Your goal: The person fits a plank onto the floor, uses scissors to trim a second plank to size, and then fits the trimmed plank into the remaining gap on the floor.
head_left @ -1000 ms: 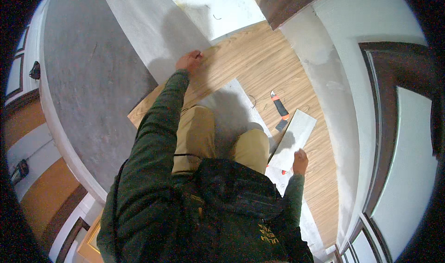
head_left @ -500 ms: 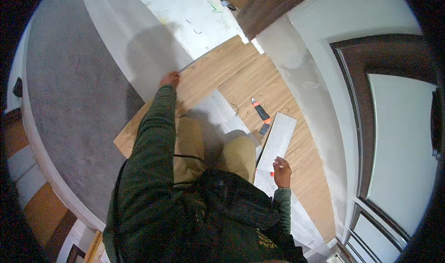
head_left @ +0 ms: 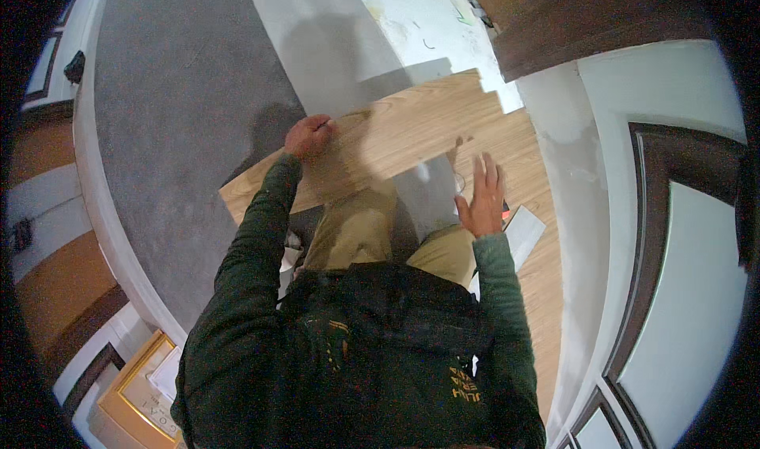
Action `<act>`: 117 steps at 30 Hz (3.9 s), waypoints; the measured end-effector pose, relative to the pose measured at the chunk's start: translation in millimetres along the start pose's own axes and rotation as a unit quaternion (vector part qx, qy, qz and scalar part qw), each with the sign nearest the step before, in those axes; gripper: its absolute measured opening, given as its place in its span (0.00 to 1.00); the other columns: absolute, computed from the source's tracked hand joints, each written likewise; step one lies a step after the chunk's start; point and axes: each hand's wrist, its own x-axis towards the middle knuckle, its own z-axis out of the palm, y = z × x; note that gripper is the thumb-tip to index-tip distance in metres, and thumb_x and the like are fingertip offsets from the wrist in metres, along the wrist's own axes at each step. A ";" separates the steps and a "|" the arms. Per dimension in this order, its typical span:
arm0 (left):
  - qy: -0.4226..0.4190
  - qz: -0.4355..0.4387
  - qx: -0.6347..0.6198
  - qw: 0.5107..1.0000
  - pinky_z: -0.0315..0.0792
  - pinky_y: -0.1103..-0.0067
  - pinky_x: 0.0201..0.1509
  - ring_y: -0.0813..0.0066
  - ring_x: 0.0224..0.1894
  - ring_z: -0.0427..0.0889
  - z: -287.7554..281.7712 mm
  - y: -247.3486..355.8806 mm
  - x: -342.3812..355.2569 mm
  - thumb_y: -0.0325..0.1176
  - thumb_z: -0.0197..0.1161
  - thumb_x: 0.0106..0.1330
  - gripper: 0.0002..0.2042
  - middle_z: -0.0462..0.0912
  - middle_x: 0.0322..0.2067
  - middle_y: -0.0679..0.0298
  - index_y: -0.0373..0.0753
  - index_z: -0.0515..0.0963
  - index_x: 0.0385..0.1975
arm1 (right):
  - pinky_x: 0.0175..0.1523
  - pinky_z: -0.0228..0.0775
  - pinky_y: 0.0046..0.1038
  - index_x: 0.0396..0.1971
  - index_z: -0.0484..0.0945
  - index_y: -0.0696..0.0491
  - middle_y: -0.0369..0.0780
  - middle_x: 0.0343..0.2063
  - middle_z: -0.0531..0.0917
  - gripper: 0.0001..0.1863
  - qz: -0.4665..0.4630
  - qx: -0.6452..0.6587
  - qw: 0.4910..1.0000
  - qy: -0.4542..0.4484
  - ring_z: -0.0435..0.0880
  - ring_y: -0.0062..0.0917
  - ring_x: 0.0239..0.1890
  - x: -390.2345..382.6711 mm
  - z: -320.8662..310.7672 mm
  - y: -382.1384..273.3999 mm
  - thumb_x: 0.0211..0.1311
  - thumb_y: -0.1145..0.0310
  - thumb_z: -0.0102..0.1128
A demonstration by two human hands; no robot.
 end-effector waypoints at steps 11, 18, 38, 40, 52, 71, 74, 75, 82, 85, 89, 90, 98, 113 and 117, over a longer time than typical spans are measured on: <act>0.027 0.252 -0.166 0.953 0.73 0.70 0.43 0.64 0.33 0.80 -92.7 141.9 -94.0 0.44 0.61 0.67 0.17 0.81 0.30 0.53 0.33 0.80 0.41 | 0.67 0.44 0.70 0.67 0.66 0.31 0.44 0.72 0.61 0.40 -0.192 -0.282 0.929 0.143 0.57 0.54 0.72 19.9 -124.6 -88.6 0.53 0.72 0.63; -0.086 0.233 -0.265 0.932 0.73 0.74 0.42 0.78 0.35 0.77 -108.6 197.8 -138.4 0.37 0.67 0.64 0.15 0.81 0.30 0.60 0.30 0.80 0.40 | 0.63 0.49 0.72 0.65 0.70 0.31 0.41 0.72 0.62 0.34 -0.199 -0.323 0.906 0.187 0.62 0.55 0.70 -32.4 -160.4 -115.7 0.59 0.75 0.56; -0.133 0.245 -0.414 0.867 0.72 0.80 0.43 0.82 0.36 0.77 -136.5 214.7 -148.4 0.33 0.67 0.65 0.11 0.83 0.32 0.68 0.32 0.81 0.39 | 0.71 0.51 0.57 0.72 0.62 0.40 0.48 0.73 0.59 0.51 -0.152 -0.019 0.968 0.199 0.56 0.51 0.74 -54.4 -123.9 -130.3 0.40 0.83 0.64; -0.136 0.238 -0.421 0.864 0.71 0.80 0.44 0.82 0.36 0.77 -140.4 216.7 -151.0 0.33 0.67 0.65 0.11 0.83 0.32 0.68 0.32 0.81 0.39 | 0.72 0.52 0.50 0.71 0.63 0.44 0.49 0.71 0.61 0.46 -0.154 0.002 0.965 0.210 0.58 0.49 0.73 -54.3 -121.4 -135.3 0.47 0.80 0.65; -0.110 0.338 -0.481 0.802 0.70 0.80 0.39 0.81 0.32 0.73 -139.6 245.4 -155.5 0.38 0.65 0.67 0.15 0.79 0.29 0.71 0.31 0.80 0.43 | 0.72 0.57 0.39 0.67 0.66 0.55 0.52 0.66 0.70 0.35 -0.198 0.113 0.960 0.160 0.66 0.46 0.69 -70.5 -49.2 -160.6 0.57 0.76 0.63; -0.109 0.091 0.100 0.985 0.73 0.62 0.59 0.49 0.53 0.81 -68.0 85.8 -37.4 0.54 0.62 0.63 0.24 0.82 0.49 0.49 0.40 0.81 0.50 | 0.69 0.50 0.65 0.69 0.65 0.34 0.37 0.71 0.64 0.47 -0.084 -0.309 0.939 0.123 0.61 0.40 0.72 -49.3 -166.2 -57.7 0.47 0.86 0.57; 0.007 0.164 0.131 0.978 0.74 0.62 0.55 0.48 0.49 0.82 -58.2 -32.8 5.9 0.47 0.60 0.63 0.20 0.83 0.47 0.46 0.36 0.83 0.43 | 0.71 0.46 0.63 0.69 0.66 0.37 0.39 0.71 0.64 0.44 -0.026 -0.235 0.962 0.134 0.59 0.41 0.74 -75.6 -138.4 -30.5 0.50 0.86 0.53; -0.056 0.147 0.179 0.971 0.74 0.63 0.56 0.49 0.50 0.82 -78.7 -67.4 21.2 0.48 0.59 0.63 0.20 0.83 0.47 0.48 0.38 0.83 0.44 | 0.71 0.46 0.63 0.69 0.67 0.37 0.39 0.71 0.64 0.43 -0.029 -0.206 0.968 0.137 0.59 0.41 0.74 -80.7 -121.3 -31.2 0.50 0.86 0.53; -0.013 -0.050 0.229 0.972 0.71 0.61 0.61 0.47 0.57 0.77 -12.7 -80.3 5.0 0.51 0.56 0.69 0.23 0.82 0.51 0.52 0.40 0.81 0.52 | 0.70 0.39 0.68 0.66 0.70 0.39 0.44 0.71 0.64 0.37 -0.034 -0.130 0.988 0.070 0.57 0.47 0.74 -98.1 -46.3 -9.2 0.53 0.82 0.53; 0.020 0.040 0.303 0.952 0.71 0.63 0.61 0.50 0.57 0.77 -38.9 -102.1 31.8 0.53 0.54 0.71 0.28 0.81 0.53 0.49 0.34 0.75 0.58 | 0.70 0.38 0.69 0.66 0.70 0.39 0.44 0.71 0.63 0.36 -0.067 -0.071 0.994 0.045 0.56 0.48 0.74 -57.0 -3.1 -36.2 0.55 0.79 0.54; -0.297 -0.131 -0.290 0.900 0.73 0.68 0.57 0.64 0.55 0.78 34.2 88.5 -15.3 0.54 0.53 0.73 0.28 0.82 0.52 0.55 0.34 0.75 0.58 | 0.71 0.39 0.67 0.66 0.70 0.40 0.44 0.69 0.65 0.35 -0.092 -0.072 0.993 -0.014 0.57 0.47 0.74 -52.9 30.7 -14.8 0.56 0.81 0.52; -0.342 -0.181 -0.326 0.863 0.73 0.69 0.57 0.67 0.55 0.78 25.8 116.0 -30.0 0.54 0.53 0.73 0.28 0.82 0.52 0.56 0.34 0.75 0.58 | 0.70 0.40 0.66 0.65 0.71 0.40 0.44 0.69 0.66 0.35 -0.112 -0.057 0.992 -0.021 0.58 0.47 0.73 -41.2 38.1 -23.4 0.56 0.82 0.52; -0.226 -0.216 -0.474 0.823 0.78 0.72 0.48 0.69 0.45 0.82 2.3 1.6 -30.3 0.35 0.67 0.65 0.17 0.84 0.46 0.61 0.37 0.78 0.52 | 0.64 0.62 0.57 0.62 0.71 0.49 0.43 0.61 0.72 0.29 0.000 -0.075 0.994 0.082 0.77 0.36 0.58 27.0 76.9 -6.2 0.58 0.69 0.61; -0.014 -0.193 -0.417 0.888 0.72 0.57 0.62 0.52 0.55 0.77 -26.8 -116.8 -83.2 0.39 0.70 0.59 0.31 0.77 0.54 0.56 0.42 0.67 0.62 | 0.45 0.77 0.42 0.35 0.81 0.59 0.51 0.37 0.85 0.13 0.365 0.010 0.931 -0.022 0.85 0.45 0.42 157.3 199.3 112.6 0.64 0.63 0.56; -0.010 -0.279 -0.488 0.827 0.76 0.67 0.55 0.64 0.49 0.79 -19.0 -66.0 -70.8 0.31 0.63 0.66 0.25 0.79 0.49 0.61 0.38 0.66 0.62 | 0.44 0.77 0.41 0.36 0.80 0.59 0.50 0.34 0.84 0.13 0.386 -0.061 0.918 -0.068 0.85 0.44 0.42 157.2 200.8 109.4 0.63 0.64 0.57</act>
